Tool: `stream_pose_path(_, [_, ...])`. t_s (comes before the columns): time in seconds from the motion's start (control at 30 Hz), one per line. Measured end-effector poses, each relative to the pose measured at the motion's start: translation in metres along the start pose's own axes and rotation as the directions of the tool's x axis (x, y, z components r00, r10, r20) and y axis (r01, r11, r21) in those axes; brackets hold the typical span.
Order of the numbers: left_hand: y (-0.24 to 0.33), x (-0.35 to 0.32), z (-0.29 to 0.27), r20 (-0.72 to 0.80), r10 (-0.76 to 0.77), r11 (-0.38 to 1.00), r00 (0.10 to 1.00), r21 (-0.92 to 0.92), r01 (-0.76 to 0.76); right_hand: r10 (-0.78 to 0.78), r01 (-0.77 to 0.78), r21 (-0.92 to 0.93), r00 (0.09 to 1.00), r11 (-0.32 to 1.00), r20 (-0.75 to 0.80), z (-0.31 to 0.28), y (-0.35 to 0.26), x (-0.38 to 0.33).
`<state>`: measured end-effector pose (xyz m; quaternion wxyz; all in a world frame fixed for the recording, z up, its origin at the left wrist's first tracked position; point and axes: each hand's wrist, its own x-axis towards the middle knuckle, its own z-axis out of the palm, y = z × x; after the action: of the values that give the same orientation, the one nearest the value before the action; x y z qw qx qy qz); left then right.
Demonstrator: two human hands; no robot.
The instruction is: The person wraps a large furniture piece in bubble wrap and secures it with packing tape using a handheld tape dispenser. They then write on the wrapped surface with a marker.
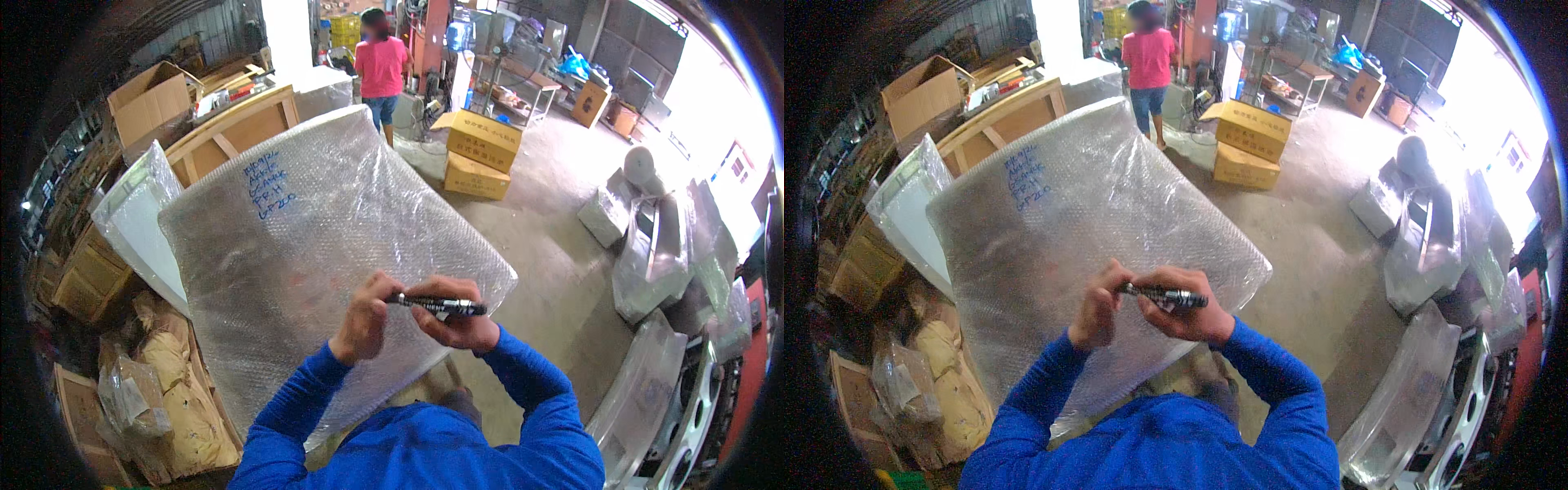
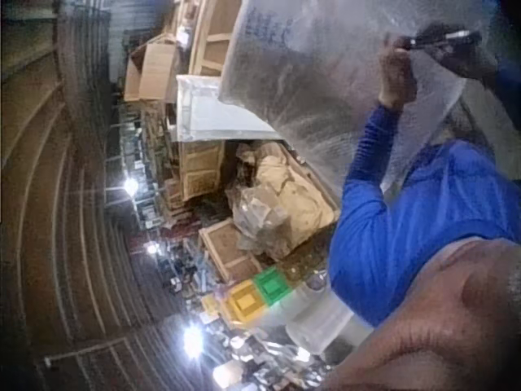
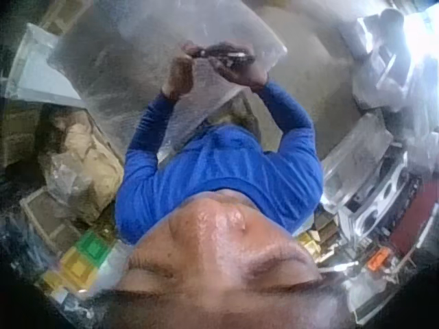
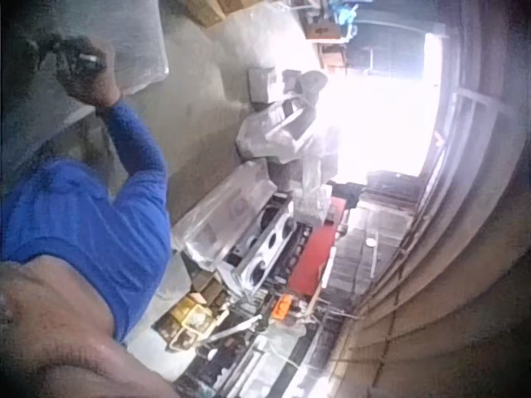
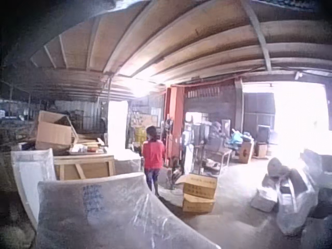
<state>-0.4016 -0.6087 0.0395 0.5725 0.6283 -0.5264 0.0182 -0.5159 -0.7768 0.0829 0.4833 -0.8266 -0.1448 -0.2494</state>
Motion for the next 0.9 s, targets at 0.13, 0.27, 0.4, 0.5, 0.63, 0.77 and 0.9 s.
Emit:
stream_pose_path(0.13, [0.021, 0.008, 0.078, 0.053, -0.001, 0.999, 0.999, 0.036, -0.001, 0.011, -0.011, -0.014, 1.0, 1.0, -0.022, -0.051, 0.008, -0.055])
stream_pose_path(0.27, [0.045, 0.018, 0.19, 0.093, -0.146, 0.989, 0.985, 0.04, 0.143, 0.046, -0.054, -0.061, 0.992, 0.997, -0.12, -0.116, 0.035, -0.148])
stream_pose_path(0.4, [0.076, 0.038, 0.322, 0.29, -0.327, 0.928, 0.899, -0.08, 0.363, 0.154, -0.231, -0.228, 0.937, 0.946, -0.312, -0.194, 0.05, -0.247])
stream_pose_path(0.5, [0.086, 0.048, 0.407, 0.452, -0.323, 0.899, 0.831, -0.128, 0.419, 0.223, -0.274, -0.008, 0.8, 0.962, -0.556, -0.228, 0.073, -0.299])
stream_pose_path(0.63, [0.097, 0.075, 0.47, 0.485, -0.289, 0.825, 0.825, -0.311, 0.472, 0.314, -0.251, 0.19, 0.718, 0.949, -0.621, -0.277, 0.085, -0.333])
stream_pose_path(0.77, [0.072, 0.128, 0.512, 0.567, -0.299, 0.8, 0.768, -0.29, 0.525, 0.277, -0.247, 0.131, 0.778, 0.96, -0.564, -0.337, 0.13, -0.324])
stream_pose_path(0.9, [-0.009, 0.191, 0.549, 0.577, -0.279, 0.79, 0.767, -0.316, 0.526, 0.284, -0.352, 0.042, 0.673, 0.935, -0.683, -0.381, 0.208, -0.29])
